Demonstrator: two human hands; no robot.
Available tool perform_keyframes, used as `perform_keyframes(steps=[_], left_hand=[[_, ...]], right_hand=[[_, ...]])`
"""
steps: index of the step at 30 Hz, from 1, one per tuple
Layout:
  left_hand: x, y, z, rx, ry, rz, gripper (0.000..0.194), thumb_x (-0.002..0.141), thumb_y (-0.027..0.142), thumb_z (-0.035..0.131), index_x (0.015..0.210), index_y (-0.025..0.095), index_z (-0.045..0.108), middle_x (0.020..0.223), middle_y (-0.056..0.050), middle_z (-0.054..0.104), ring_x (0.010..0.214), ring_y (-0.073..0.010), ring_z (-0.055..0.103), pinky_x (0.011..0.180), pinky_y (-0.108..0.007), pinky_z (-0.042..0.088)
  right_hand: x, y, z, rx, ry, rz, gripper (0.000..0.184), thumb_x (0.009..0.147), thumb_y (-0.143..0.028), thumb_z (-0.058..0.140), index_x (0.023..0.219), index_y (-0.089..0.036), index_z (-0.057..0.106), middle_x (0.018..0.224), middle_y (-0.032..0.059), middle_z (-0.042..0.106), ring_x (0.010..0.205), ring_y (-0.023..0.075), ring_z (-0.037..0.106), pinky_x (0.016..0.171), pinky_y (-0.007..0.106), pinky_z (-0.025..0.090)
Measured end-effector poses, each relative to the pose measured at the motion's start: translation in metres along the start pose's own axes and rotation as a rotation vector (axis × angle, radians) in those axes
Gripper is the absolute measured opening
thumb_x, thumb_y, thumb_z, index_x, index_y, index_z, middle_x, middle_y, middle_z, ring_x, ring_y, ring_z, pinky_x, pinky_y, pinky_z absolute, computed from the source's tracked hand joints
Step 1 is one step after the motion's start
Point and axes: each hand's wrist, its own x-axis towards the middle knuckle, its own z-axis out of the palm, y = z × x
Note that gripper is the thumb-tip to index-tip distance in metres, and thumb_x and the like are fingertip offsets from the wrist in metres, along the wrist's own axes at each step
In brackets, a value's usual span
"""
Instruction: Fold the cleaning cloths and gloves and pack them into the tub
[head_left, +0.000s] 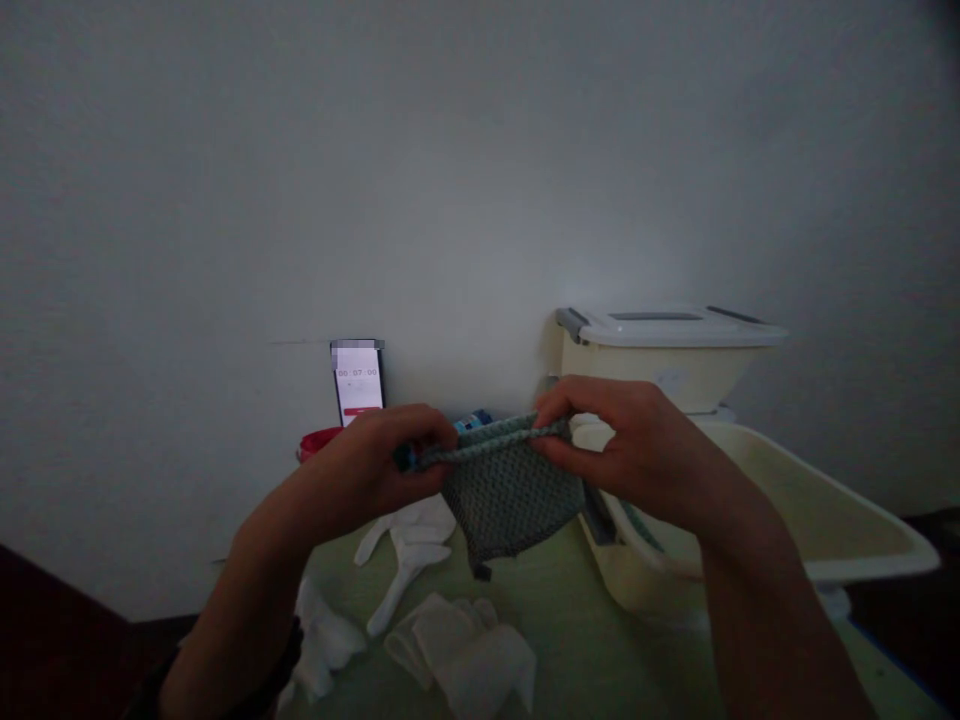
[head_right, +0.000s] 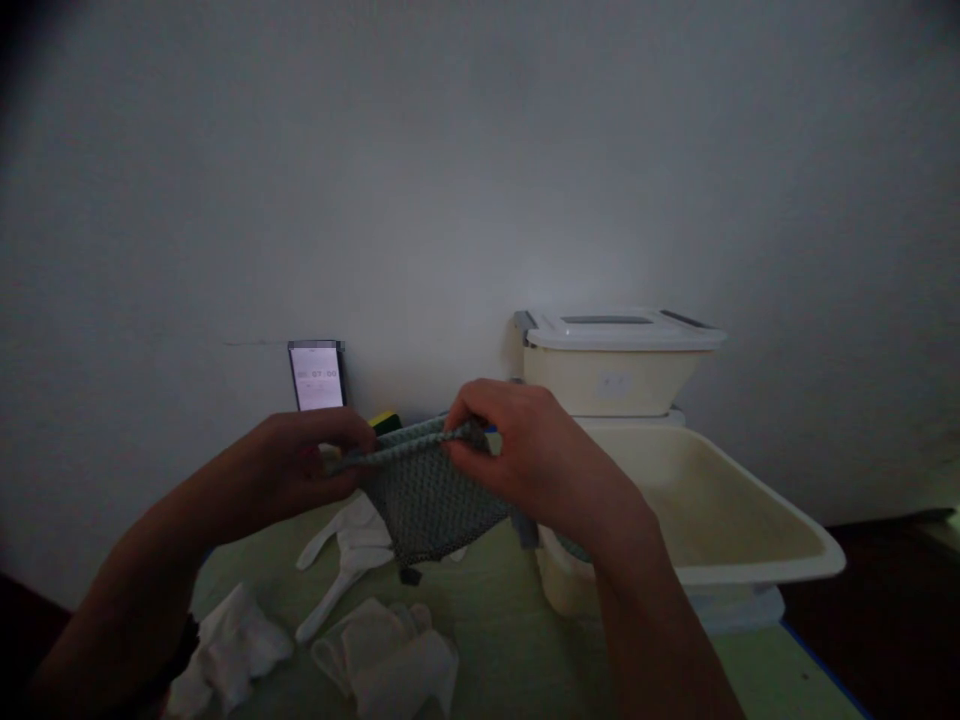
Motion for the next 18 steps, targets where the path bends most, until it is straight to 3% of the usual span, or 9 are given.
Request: perform_keyframes(steps=[3, 9, 13, 18], left_hand=[[0.002, -0.003, 0.002, -0.001, 0.017, -0.010, 0.010, 0.071, 0.015, 0.056, 0.079, 0.019, 0.059, 0.074, 0.002, 0.061, 0.063, -0.0098, 0.055, 0.058, -0.019, 0.041], [0.006, -0.007, 0.003, -0.061, 0.090, -0.006, 0.011, 0.077, 0.028, 0.059, 0.082, 0.019, 0.063, 0.083, -0.002, 0.064, 0.074, -0.0126, 0.059, 0.068, -0.022, 0.045], [0.006, -0.005, 0.002, -0.068, 0.134, -0.017, 0.012, 0.078, 0.028, 0.058, 0.083, 0.020, 0.065, 0.086, -0.005, 0.065, 0.077, -0.0141, 0.059, 0.071, -0.024, 0.047], [0.004, -0.003, -0.001, -0.128, 0.151, -0.075, 0.010, 0.075, 0.022, 0.059, 0.082, 0.021, 0.067, 0.086, -0.005, 0.064, 0.077, -0.0147, 0.060, 0.061, -0.021, 0.048]], right_hand=[[0.001, 0.004, 0.000, -0.023, -0.036, 0.019, 0.006, 0.074, -0.013, 0.057, 0.076, -0.018, 0.059, 0.079, 0.0004, 0.064, 0.071, 0.0139, 0.057, 0.067, 0.026, 0.041], [0.002, 0.009, 0.005, -0.100, -0.101, 0.087, 0.009, 0.080, -0.024, 0.058, 0.082, -0.019, 0.064, 0.081, 0.0020, 0.065, 0.073, 0.0158, 0.059, 0.068, 0.028, 0.042], [0.003, 0.011, 0.009, -0.095, -0.164, 0.100, 0.014, 0.082, -0.023, 0.054, 0.079, -0.019, 0.067, 0.084, 0.0035, 0.066, 0.073, 0.0163, 0.060, 0.071, 0.030, 0.043], [0.004, 0.010, 0.011, -0.071, -0.216, 0.086, 0.022, 0.084, -0.018, 0.050, 0.071, -0.019, 0.067, 0.084, 0.0034, 0.066, 0.074, 0.0153, 0.060, 0.073, 0.030, 0.045]])
